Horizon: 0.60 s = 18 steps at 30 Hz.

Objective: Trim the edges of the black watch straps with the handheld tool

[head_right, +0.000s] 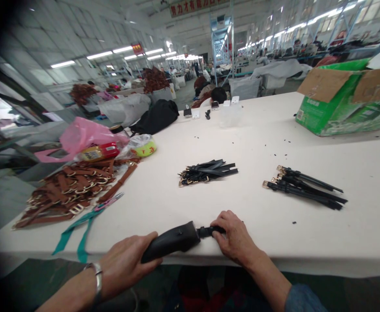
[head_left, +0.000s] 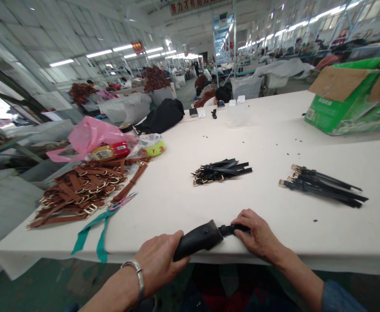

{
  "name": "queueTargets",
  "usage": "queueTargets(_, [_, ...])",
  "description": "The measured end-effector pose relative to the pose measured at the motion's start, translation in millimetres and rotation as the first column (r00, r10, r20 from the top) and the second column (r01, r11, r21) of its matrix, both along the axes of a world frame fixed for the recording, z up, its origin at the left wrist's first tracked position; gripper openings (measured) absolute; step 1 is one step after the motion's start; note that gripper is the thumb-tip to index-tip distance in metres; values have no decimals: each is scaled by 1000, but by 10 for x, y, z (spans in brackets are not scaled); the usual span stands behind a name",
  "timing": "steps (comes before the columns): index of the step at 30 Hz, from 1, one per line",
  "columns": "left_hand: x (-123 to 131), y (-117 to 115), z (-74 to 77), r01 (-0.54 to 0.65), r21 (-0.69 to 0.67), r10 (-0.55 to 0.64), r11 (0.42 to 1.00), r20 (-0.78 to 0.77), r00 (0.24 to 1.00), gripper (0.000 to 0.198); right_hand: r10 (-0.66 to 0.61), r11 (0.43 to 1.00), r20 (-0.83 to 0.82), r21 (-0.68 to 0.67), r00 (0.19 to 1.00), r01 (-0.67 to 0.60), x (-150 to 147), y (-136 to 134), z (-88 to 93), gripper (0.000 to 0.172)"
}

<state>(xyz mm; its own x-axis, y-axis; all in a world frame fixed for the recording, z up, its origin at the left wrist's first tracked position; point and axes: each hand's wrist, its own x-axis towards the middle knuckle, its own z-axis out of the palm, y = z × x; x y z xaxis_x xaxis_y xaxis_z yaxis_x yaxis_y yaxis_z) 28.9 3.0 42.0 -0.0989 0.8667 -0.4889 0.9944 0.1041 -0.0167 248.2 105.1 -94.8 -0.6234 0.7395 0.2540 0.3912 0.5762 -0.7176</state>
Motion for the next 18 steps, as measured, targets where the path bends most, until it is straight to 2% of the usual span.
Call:
queueTargets(3, [-45, -73, -23, 29, 14, -28, 999, -55, 998, 30, -9, 1000, 7, 3, 1000, 9, -10, -16, 24, 15])
queueTargets(6, [12, -54, -106, 63, 70, -60, 996, -43, 997, 29, -28, 1000, 13, 14, 1000, 28, -19, -29, 36, 14])
queueTargets(11, [73, 32, -197, 5, 115, -7, 993, 16, 1000, 26, -36, 999, 7, 2, 999, 36, -16, -25, 32, 15])
queueTargets(15, [0, 72, -83, -30, 115, 31, 993, -8, 1000, 27, -23, 1000, 3, 6, 1000, 23, -8, -25, 29, 15])
queueTargets(18, [37, 147, 44, 17, 152, -5, 988, -77, 997, 29, -28, 1000, 8, 12, 1000, 28, -5, -29, 35, 15])
